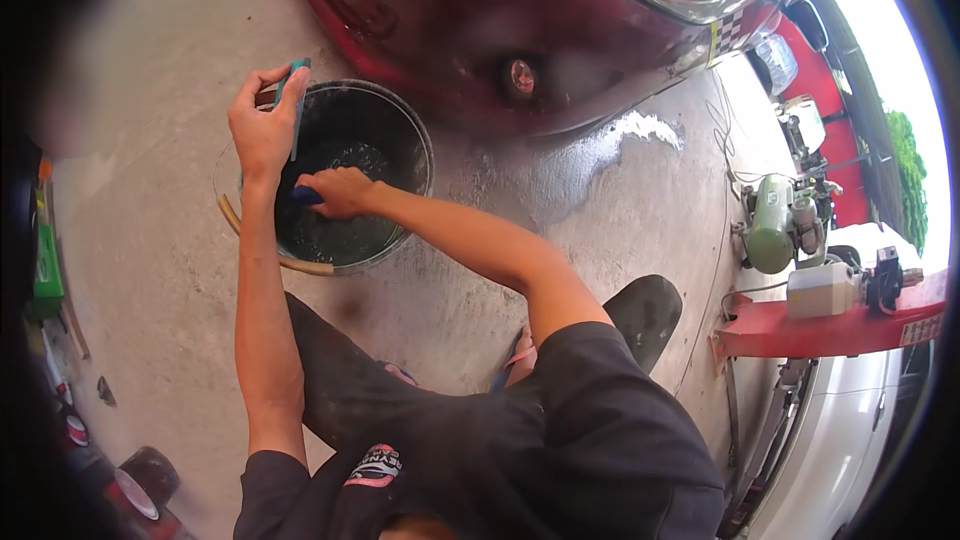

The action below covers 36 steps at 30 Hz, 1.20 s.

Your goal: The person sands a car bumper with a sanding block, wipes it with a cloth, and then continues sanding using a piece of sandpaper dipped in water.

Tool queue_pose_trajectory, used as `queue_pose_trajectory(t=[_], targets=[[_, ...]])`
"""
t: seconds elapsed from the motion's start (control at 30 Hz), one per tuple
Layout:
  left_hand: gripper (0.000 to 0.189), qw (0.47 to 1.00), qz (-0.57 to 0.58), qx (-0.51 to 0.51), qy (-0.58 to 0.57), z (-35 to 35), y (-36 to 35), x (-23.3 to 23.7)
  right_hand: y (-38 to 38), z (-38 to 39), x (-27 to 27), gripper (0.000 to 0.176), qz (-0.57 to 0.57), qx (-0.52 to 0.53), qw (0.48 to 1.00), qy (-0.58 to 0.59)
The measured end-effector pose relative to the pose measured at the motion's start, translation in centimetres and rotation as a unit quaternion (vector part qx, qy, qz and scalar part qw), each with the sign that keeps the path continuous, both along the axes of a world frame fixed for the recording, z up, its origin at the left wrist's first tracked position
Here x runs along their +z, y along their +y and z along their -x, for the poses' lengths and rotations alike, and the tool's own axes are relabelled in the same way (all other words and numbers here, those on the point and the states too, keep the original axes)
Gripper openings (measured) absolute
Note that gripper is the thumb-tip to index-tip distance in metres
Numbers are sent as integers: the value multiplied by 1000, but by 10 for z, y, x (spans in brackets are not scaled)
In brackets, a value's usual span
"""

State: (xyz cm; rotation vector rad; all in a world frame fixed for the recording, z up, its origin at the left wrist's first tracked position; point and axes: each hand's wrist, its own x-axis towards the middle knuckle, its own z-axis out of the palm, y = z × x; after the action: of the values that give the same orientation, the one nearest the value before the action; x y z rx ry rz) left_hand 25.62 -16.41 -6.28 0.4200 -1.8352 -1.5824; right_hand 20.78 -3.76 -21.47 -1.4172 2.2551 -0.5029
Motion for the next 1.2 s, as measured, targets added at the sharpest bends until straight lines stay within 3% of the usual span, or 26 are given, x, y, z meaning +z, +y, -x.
queue_pose_trajectory(t=[0.1, 0.13, 0.17, 0.23, 0.3, 0.4, 0.5, 0.6, 0.73, 0.97, 1.03, 1.1, 1.13, 1.2], targets=[[27, 999, -6, -33, 19, 3, 0, -10, 8, -7, -26, 77, -14, 56, 998, -33], [27, 999, -19, -42, 28, 3, 1, -11, 14, -10, -25, 82, 43, 56, 997, 42], [26, 997, -33, -52, 37, 3, 2, -13, 24, -7, -24, 75, 55, 17, 998, 29], [25, 995, -60, -71, 35, 0, 4, -14, 39, -4, 39, 62, 74, -61, 995, 1], [24, 993, -81, -90, 16, -1, 5, -15, 56, -4, 87, 39, 83, -207, 974, -35], [28, 988, -94, -120, -28, -4, 6, -17, 87, -6, 89, 22, 197, -319, 925, 60], [30, 972, 82, -148, -162, -7, 3, -12, 107, -6, 65, 15, 257, -331, 899, 124], [30, 892, 267, -256, -260, -12, 9, -30, 109, -8, 56, 12, 275, -300, 903, 138], [30, 860, 237, -296, -341, -16, 28, -37, 103, -2, 56, 12, 333, -339, 875, 90], [29, 899, 54, -307, -307, -14, 43, -52, 109, 9, 56, 19, 337, -287, 894, 71], [33, 904, -41, -297, -306, -10, 47, -55, 111, 11, 58, 28, 345, -264, 898, 66], [32, 903, -29, -317, -287, -6, 44, -67, 113, 10, 61, 33, 344, -244, 904, 76], [31, 903, -22, -327, -278, -3, 42, -68, 114, 9, 61, 44, 315, -241, 915, 79], [31, 883, -63, -333, -325, 1, 41, -57, 115, 8, 62, 47, 345, -248, 902, 77]])
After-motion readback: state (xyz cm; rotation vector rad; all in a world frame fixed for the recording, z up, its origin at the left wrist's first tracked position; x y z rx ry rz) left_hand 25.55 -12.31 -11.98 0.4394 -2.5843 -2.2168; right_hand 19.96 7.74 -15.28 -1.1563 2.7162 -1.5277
